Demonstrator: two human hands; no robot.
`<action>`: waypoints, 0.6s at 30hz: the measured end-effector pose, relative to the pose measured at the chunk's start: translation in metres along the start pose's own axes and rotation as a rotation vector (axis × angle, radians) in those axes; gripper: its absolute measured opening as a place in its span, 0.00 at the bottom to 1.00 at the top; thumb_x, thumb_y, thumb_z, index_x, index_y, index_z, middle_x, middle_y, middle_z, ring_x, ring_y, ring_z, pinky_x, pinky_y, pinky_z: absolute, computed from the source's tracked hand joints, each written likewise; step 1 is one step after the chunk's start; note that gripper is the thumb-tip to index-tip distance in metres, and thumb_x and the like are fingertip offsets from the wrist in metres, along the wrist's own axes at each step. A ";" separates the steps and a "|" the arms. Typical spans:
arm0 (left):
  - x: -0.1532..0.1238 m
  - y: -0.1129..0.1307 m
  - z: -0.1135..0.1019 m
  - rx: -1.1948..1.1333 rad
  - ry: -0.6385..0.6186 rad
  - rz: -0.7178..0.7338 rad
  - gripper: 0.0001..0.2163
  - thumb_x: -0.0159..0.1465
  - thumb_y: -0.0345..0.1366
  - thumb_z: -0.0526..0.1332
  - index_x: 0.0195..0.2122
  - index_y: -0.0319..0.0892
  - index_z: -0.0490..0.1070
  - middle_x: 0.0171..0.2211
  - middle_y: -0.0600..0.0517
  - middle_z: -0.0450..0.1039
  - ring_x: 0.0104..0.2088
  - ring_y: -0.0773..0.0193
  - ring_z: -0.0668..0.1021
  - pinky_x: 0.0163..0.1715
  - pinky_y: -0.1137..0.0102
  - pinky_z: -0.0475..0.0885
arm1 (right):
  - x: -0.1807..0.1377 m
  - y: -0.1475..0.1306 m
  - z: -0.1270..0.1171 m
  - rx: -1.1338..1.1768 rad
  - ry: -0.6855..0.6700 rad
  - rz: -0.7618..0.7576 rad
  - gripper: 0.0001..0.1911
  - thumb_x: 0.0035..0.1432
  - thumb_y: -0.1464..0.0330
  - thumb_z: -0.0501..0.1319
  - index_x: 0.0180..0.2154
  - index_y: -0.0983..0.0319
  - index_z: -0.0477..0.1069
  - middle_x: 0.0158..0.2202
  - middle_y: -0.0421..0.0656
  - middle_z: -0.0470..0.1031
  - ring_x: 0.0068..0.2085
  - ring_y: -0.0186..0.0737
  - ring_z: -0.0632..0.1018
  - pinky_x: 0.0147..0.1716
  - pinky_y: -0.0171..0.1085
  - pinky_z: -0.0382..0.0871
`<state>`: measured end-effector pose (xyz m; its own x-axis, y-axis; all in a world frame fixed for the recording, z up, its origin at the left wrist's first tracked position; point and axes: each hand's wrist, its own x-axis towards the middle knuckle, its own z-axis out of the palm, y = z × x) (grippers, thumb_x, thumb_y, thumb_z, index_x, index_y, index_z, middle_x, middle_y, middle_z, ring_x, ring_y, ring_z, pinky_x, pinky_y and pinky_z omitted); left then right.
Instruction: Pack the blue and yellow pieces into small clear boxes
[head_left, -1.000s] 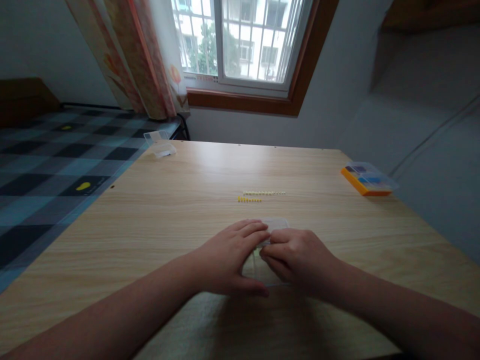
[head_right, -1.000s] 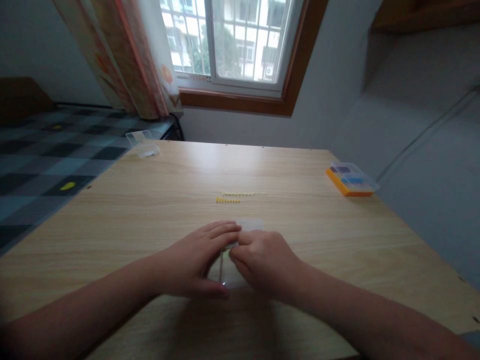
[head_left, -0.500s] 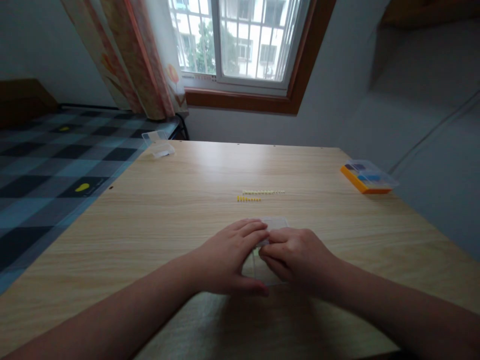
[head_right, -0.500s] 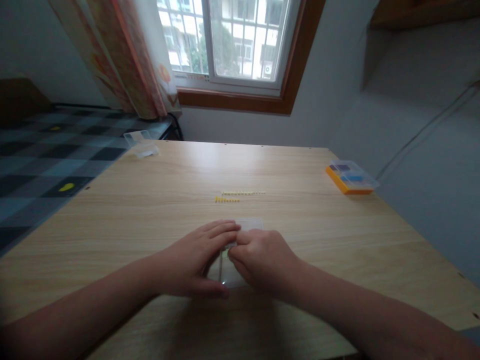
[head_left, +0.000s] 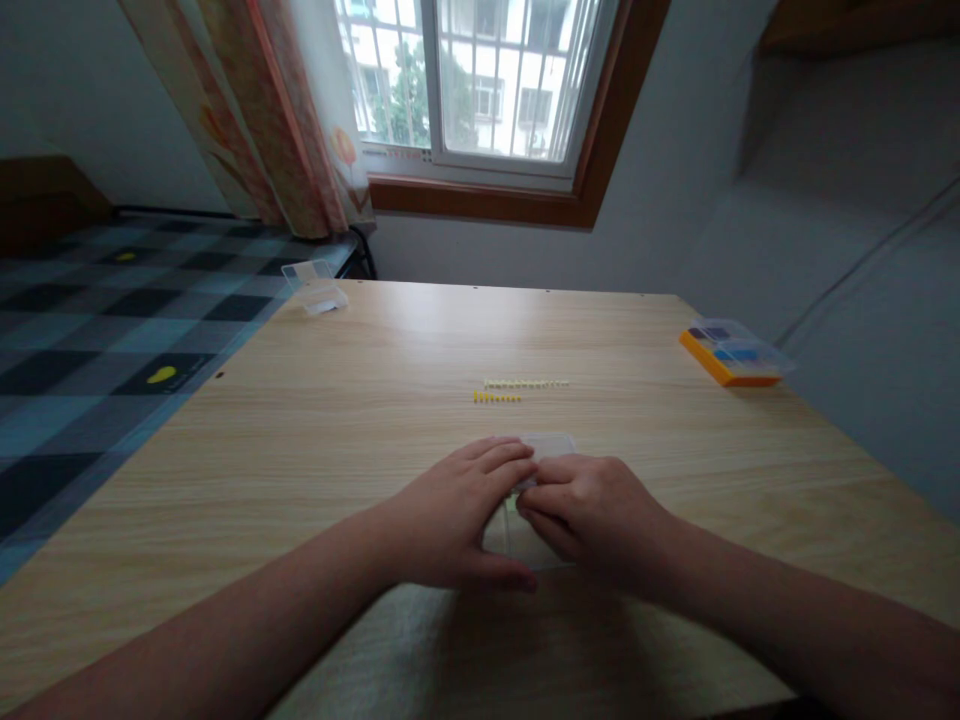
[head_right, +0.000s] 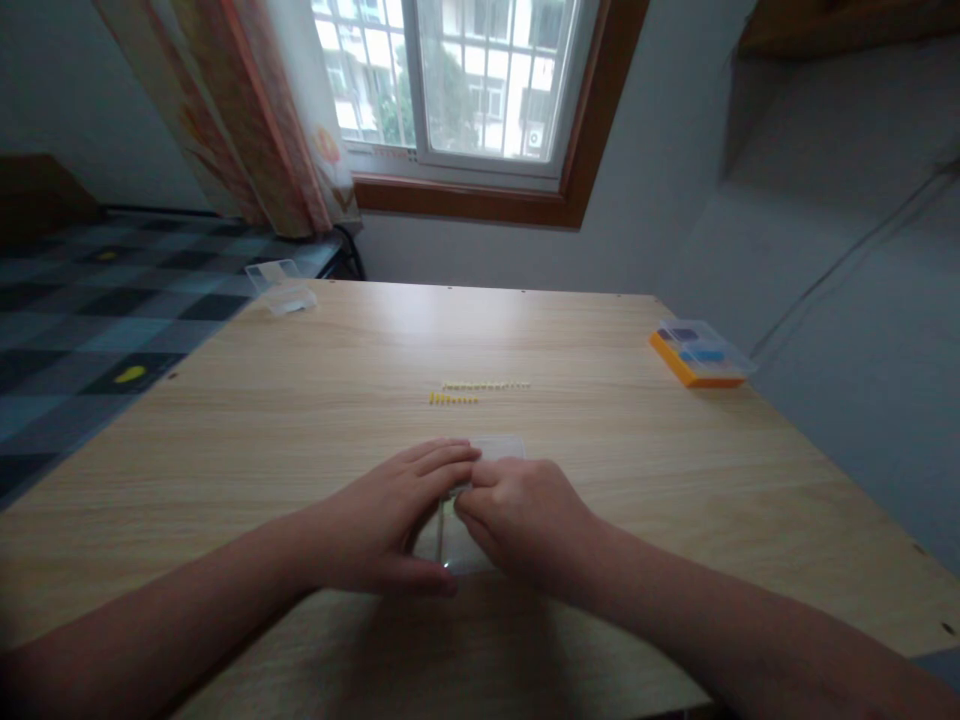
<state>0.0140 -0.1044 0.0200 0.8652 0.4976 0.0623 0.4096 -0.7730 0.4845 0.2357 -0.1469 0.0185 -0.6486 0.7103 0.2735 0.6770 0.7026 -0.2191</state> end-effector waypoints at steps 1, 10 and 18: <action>0.000 0.000 0.000 0.002 -0.001 0.001 0.42 0.57 0.58 0.70 0.66 0.39 0.63 0.68 0.37 0.62 0.68 0.42 0.64 0.68 0.49 0.58 | 0.000 0.000 0.000 0.001 -0.003 0.002 0.11 0.64 0.71 0.61 0.27 0.61 0.72 0.33 0.40 0.77 0.33 0.36 0.75 0.32 0.35 0.62; 0.000 0.000 0.000 0.006 0.008 -0.003 0.41 0.56 0.58 0.70 0.66 0.41 0.63 0.67 0.38 0.63 0.68 0.42 0.65 0.67 0.49 0.59 | 0.001 -0.001 0.002 0.011 -0.007 0.004 0.11 0.64 0.71 0.59 0.28 0.61 0.73 0.33 0.40 0.78 0.34 0.37 0.75 0.34 0.35 0.64; -0.002 0.001 0.000 -0.002 -0.001 -0.026 0.46 0.54 0.59 0.71 0.67 0.35 0.62 0.68 0.35 0.60 0.68 0.40 0.63 0.68 0.49 0.58 | 0.007 0.009 -0.032 0.057 0.253 -0.014 0.12 0.69 0.68 0.56 0.39 0.60 0.80 0.31 0.43 0.77 0.32 0.36 0.76 0.33 0.34 0.66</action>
<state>0.0128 -0.1058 0.0201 0.8543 0.5174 0.0492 0.4316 -0.7590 0.4875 0.2484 -0.1363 0.0482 -0.5452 0.6725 0.5005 0.6435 0.7184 -0.2643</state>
